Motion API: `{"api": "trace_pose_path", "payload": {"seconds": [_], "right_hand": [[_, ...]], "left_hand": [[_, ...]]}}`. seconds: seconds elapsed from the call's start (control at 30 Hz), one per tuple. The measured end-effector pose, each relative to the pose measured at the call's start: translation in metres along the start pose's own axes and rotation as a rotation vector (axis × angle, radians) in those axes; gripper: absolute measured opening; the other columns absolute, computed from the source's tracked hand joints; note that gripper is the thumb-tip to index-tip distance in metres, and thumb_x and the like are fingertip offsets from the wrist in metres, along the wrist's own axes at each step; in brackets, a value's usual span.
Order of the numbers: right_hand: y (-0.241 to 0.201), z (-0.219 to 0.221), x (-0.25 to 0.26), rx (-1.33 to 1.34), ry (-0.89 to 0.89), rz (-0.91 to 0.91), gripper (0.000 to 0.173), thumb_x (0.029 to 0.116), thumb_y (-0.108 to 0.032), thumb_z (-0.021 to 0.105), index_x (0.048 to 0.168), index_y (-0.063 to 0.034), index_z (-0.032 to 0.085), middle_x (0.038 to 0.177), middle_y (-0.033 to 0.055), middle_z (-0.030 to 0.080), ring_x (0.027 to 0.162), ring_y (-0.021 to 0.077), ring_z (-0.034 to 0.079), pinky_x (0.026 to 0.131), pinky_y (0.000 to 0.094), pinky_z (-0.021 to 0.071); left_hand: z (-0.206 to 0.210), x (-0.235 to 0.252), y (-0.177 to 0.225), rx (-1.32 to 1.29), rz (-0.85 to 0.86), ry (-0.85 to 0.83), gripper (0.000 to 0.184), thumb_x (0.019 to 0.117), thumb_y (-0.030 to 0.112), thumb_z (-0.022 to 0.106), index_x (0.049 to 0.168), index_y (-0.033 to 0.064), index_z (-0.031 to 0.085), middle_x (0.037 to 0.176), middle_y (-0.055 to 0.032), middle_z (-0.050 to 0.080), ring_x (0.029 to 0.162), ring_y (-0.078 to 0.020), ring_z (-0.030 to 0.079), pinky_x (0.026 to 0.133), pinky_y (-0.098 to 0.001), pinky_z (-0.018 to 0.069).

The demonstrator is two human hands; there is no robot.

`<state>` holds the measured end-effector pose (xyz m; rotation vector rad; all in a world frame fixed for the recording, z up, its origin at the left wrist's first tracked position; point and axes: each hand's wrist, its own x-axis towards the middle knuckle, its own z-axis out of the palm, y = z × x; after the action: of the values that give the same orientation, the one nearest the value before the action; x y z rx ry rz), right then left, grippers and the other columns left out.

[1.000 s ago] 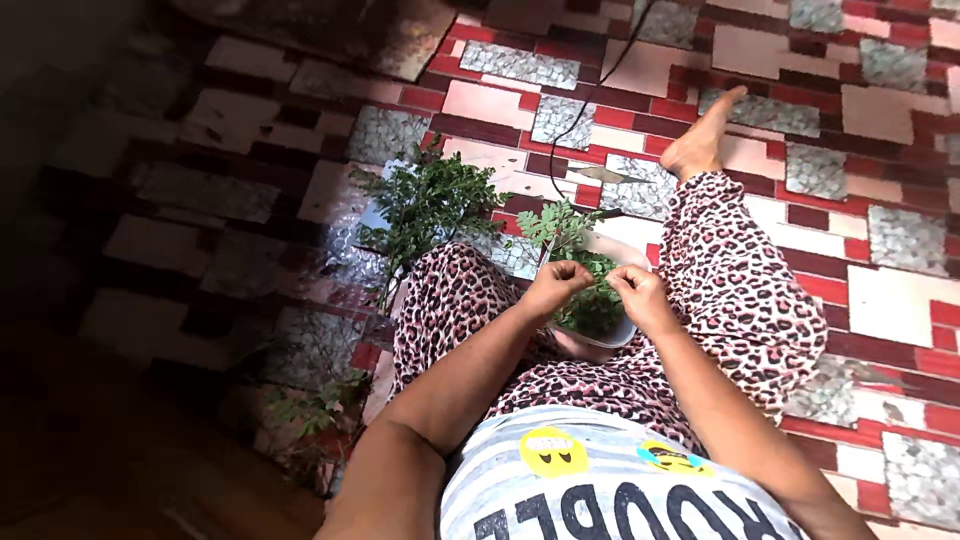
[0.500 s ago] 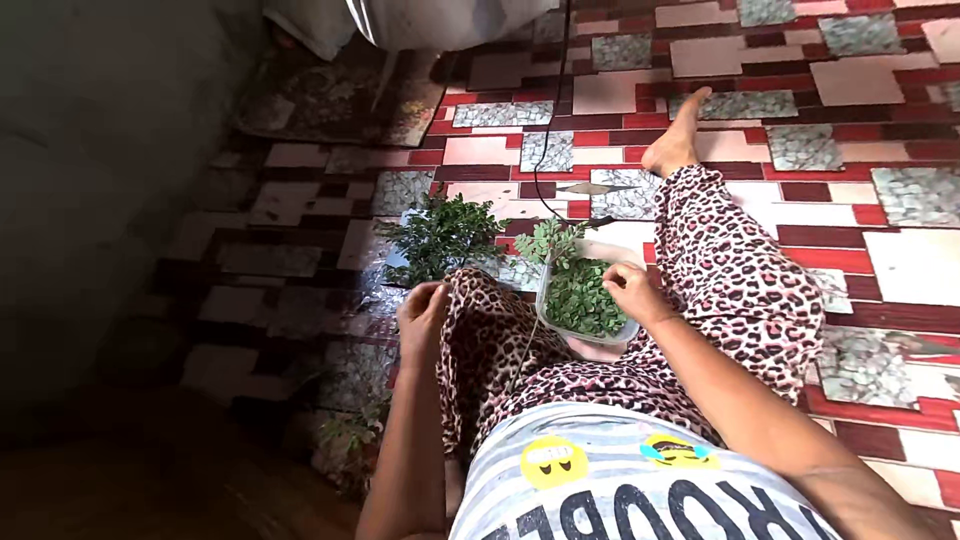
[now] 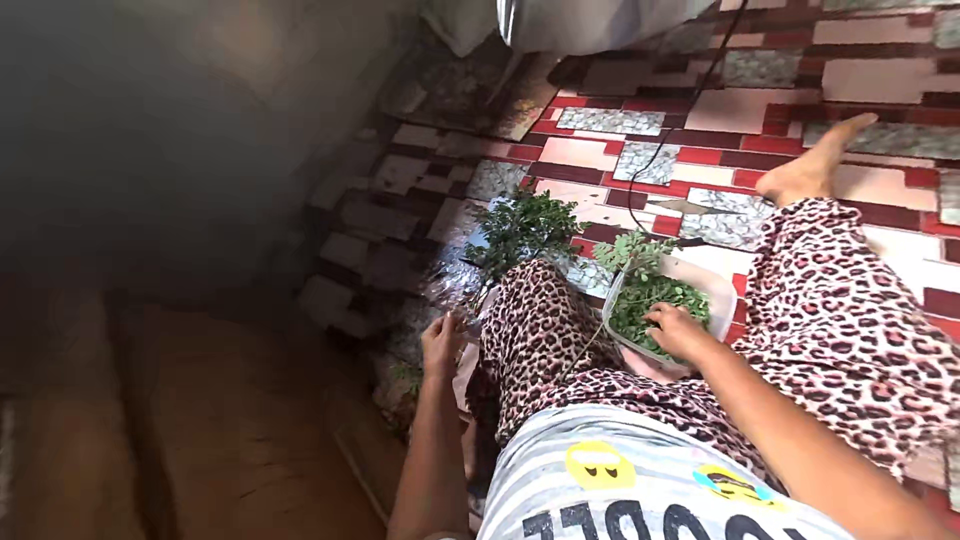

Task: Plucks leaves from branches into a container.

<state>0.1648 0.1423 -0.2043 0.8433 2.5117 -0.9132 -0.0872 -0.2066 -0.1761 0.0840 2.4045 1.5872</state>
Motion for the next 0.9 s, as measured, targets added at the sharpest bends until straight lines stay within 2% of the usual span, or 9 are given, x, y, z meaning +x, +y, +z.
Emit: {"api": "trace_pose_path", "payload": {"seconds": [0.07, 0.13, 0.17, 0.27, 0.43, 0.6, 0.73, 0.8, 0.9], "right_hand": [[0.004, -0.001, -0.001, 0.032, 0.004, 0.01, 0.033, 0.1022, -0.018, 0.059, 0.13, -0.0023, 0.067, 0.149, 0.0209, 0.051, 0.138, 0.044, 0.045, 0.113, 0.0625, 0.0362], [0.005, -0.003, 0.0, 0.045, -0.008, 0.032, 0.033, 0.103, -0.019, 0.059, 0.13, -0.0018, 0.067, 0.148, 0.0221, 0.052, 0.139, 0.0432, 0.045, 0.114, 0.0613, 0.0362], [0.005, -0.004, 0.0, 0.048, -0.006, 0.039, 0.032, 0.103, -0.02, 0.059, 0.129, -0.0022, 0.068, 0.147, 0.0221, 0.052, 0.139, 0.0429, 0.046, 0.113, 0.0617, 0.0366], [0.006, -0.002, 0.001, 0.066, 0.001, 0.04, 0.031, 0.1022, -0.022, 0.06, 0.127, -0.0066, 0.07, 0.145, 0.0225, 0.054, 0.138, 0.044, 0.046, 0.111, 0.0641, 0.0373], [0.007, 0.002, -0.005, 0.072, -0.002, -0.001, 0.03, 0.0988, -0.02, 0.064, 0.127, -0.0174, 0.073, 0.148, 0.0204, 0.05, 0.138, 0.0464, 0.042, 0.11, 0.0674, 0.035], [0.005, 0.006, -0.01, 0.08, 0.027, 0.022, 0.034, 0.096, -0.009, 0.065, 0.128, 0.0026, 0.067, 0.152, 0.0219, 0.046, 0.14, 0.046, 0.041, 0.113, 0.0637, 0.0359], [0.004, 0.001, -0.019, 0.131, 0.085, 0.07, 0.036, 0.0975, -0.008, 0.06, 0.128, 0.0099, 0.063, 0.15, 0.026, 0.047, 0.139, 0.0432, 0.045, 0.114, 0.0589, 0.0383], [0.006, -0.005, -0.026, 0.193, 0.149, 0.051, 0.036, 0.1023, -0.014, 0.058, 0.13, 0.0073, 0.063, 0.147, 0.0242, 0.052, 0.137, 0.0388, 0.05, 0.115, 0.0553, 0.0393], [0.009, -0.02, -0.043, 0.271, 0.295, 0.011, 0.026, 0.1017, -0.006, 0.058, 0.122, 0.0057, 0.068, 0.137, 0.0237, 0.06, 0.128, 0.0376, 0.058, 0.112, 0.0532, 0.0433]], "left_hand": [[-0.008, 0.004, -0.005, 0.245, -0.04, 0.002, 0.037, 0.11, 0.027, 0.047, 0.121, -0.0031, 0.066, 0.116, -0.0185, 0.068, 0.103, -0.0227, 0.065, 0.093, -0.0407, 0.0519], [-0.015, 0.008, -0.006, 0.53, -0.089, -0.003, 0.054, 0.1038, 0.037, 0.059, 0.147, 0.0054, 0.053, 0.149, -0.0295, 0.047, 0.136, -0.0437, 0.048, 0.111, -0.0609, 0.0385], [-0.014, 0.008, -0.005, 0.58, -0.071, 0.009, 0.064, 0.1, 0.038, 0.065, 0.153, 0.0074, 0.046, 0.155, -0.0322, 0.036, 0.142, -0.0491, 0.039, 0.114, -0.0633, 0.0344], [0.01, 0.0, 0.008, 0.343, 0.132, -0.049, 0.065, 0.0963, 0.023, 0.071, 0.151, -0.0001, 0.044, 0.155, -0.0301, 0.038, 0.142, -0.0398, 0.041, 0.115, -0.0495, 0.0384], [0.093, -0.031, 0.077, 0.133, 0.497, -0.479, 0.038, 0.0972, 0.015, 0.062, 0.13, -0.004, 0.063, 0.137, -0.0214, 0.059, 0.128, -0.0255, 0.057, 0.108, -0.0392, 0.0492], [0.194, -0.053, 0.123, 0.507, 0.539, -0.914, 0.037, 0.1016, 0.02, 0.063, 0.135, 0.0051, 0.062, 0.145, -0.0203, 0.053, 0.129, -0.0292, 0.057, 0.106, -0.044, 0.0509], [0.258, -0.047, 0.112, 0.884, 0.555, -0.865, 0.059, 0.0927, 0.027, 0.074, 0.146, 0.011, 0.055, 0.146, -0.0263, 0.05, 0.129, -0.0438, 0.055, 0.104, -0.0605, 0.0483], [0.268, -0.043, 0.108, 0.911, 0.535, -0.826, 0.063, 0.0893, 0.016, 0.075, 0.148, 0.0155, 0.052, 0.146, -0.0276, 0.049, 0.125, -0.0458, 0.057, 0.098, -0.0629, 0.0513], [0.265, -0.034, 0.101, 0.783, 0.532, -0.816, 0.057, 0.0907, 0.004, 0.068, 0.145, 0.0144, 0.055, 0.138, -0.0271, 0.055, 0.119, -0.0454, 0.061, 0.096, -0.064, 0.0516]]}}
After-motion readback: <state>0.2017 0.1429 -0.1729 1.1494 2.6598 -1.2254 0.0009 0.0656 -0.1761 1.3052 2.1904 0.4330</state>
